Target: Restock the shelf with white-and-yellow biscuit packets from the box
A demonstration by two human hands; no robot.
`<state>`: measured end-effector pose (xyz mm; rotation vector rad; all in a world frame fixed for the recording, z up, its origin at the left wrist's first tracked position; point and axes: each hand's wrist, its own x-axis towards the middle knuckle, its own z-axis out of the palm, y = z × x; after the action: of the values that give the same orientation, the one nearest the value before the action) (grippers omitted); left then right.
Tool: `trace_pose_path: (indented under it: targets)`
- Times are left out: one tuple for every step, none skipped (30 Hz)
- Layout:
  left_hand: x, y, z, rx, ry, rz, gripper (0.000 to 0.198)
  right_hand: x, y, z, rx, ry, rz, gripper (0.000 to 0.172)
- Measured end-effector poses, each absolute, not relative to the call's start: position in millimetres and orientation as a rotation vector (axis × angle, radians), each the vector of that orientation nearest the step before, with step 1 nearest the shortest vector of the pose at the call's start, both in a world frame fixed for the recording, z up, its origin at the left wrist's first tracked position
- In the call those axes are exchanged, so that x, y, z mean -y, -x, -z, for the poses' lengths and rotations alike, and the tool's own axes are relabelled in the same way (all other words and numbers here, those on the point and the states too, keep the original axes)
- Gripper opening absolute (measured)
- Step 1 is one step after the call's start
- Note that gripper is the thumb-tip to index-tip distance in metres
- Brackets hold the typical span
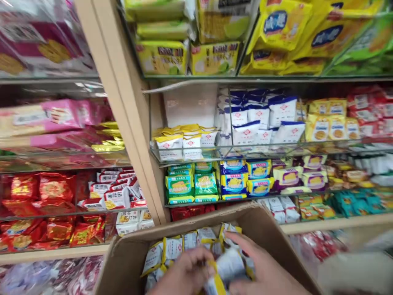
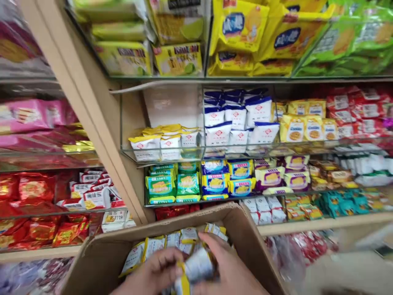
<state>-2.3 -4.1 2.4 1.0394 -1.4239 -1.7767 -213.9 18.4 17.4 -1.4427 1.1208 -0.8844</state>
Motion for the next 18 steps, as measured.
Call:
trace_pose_path:
  targets:
    - [4.9, 4.5, -4.5, 1.398, -1.020, 1.763, 0.022, -18.2, 208.2, -20.0, -1.127, 1.412, 0.821, 0.057]
    - [5.1, 7.1, -7.2, 1.357, -0.996, 1.767, 0.022, -16.9, 203.3, -22.3, -1.116, 1.365, 0.785, 0.048]
    - [5.0, 9.6, -10.1, 1.313, -0.960, 1.790, 0.022, -15.3, 199.6, -24.1, -1.090, 1.312, 0.787, 0.038]
    - [4.7, 11.7, -12.9, 1.269, -0.923, 1.820, 0.020, -13.7, 197.1, -25.6, -1.067, 1.269, 0.804, 0.031]
    - [4.5, 13.2, -15.1, 1.237, -0.892, 1.844, 0.019, -12.4, 196.0, -26.6, -1.058, 1.239, 0.829, 0.027]
    - [4.4, 13.9, -16.3, 1.224, -0.873, 1.858, 0.018, -11.5, 195.9, -27.4, -1.061, 1.221, 0.861, 0.025]
    - [4.5, 13.8, -16.4, 1.237, -0.869, 1.856, 0.017, -11.0, 196.6, -27.9, -1.057, 1.211, 0.888, 0.024]
    - [4.9, 13.1, -15.4, 1.265, -0.879, 1.842, 0.016, -10.7, 197.7, -28.3, -1.049, 1.201, 0.900, 0.024]
    - [5.5, 11.9, -13.6, 1.308, -0.904, 1.824, 0.017, -10.4, 199.1, -28.7, -1.045, 1.191, 0.900, 0.024]
    - [6.0, 10.5, -11.4, 1.370, -0.943, 1.782, 0.018, -10.0, 200.5, -29.2, -1.048, 1.191, 0.902, 0.023]
    - [6.3, 9.2, -9.5, 1.438, -0.989, 1.719, 0.020, -9.4, 201.8, -29.8, -1.061, 1.204, 0.907, 0.022]
    - [6.1, 8.3, -8.2, 1.479, -1.052, 1.645, 0.022, -8.8, 202.9, -30.7, -1.097, 1.228, 0.916, 0.022]
    - [5.4, 8.1, -7.8, 1.471, -1.125, 1.579, 0.025, -8.2, 203.7, -31.7, -1.150, 1.275, 0.930, 0.022]
    - [4.0, 8.7, -8.6, 1.412, -1.187, 1.544, 0.029, -7.9, 204.1, -32.9, -1.204, 1.353, 0.948, 0.021]
    - [2.0, 10.1, -10.5, 1.307, -1.220, 1.563, 0.036, -8.1, 204.1, -34.0, -1.239, 1.461, 0.969, 0.019]
    - [-0.3, 12.2, -13.2, 1.172, -1.217, 1.636, 0.043, -8.7, 203.7, -35.1, -1.244, 1.588, 0.988, 0.018]
    - [-2.7, 14.9, -16.5, 1.040, -1.181, 1.732, 0.048, -9.9, 202.9, -36.2, -1.221, 1.712, 0.998, 0.023]
    - [-4.8, 17.7, -20.1, 0.943, -1.123, 1.813, 0.051, -11.4, 201.8, -37.1, -1.178, 1.806, 1.001, 0.031]
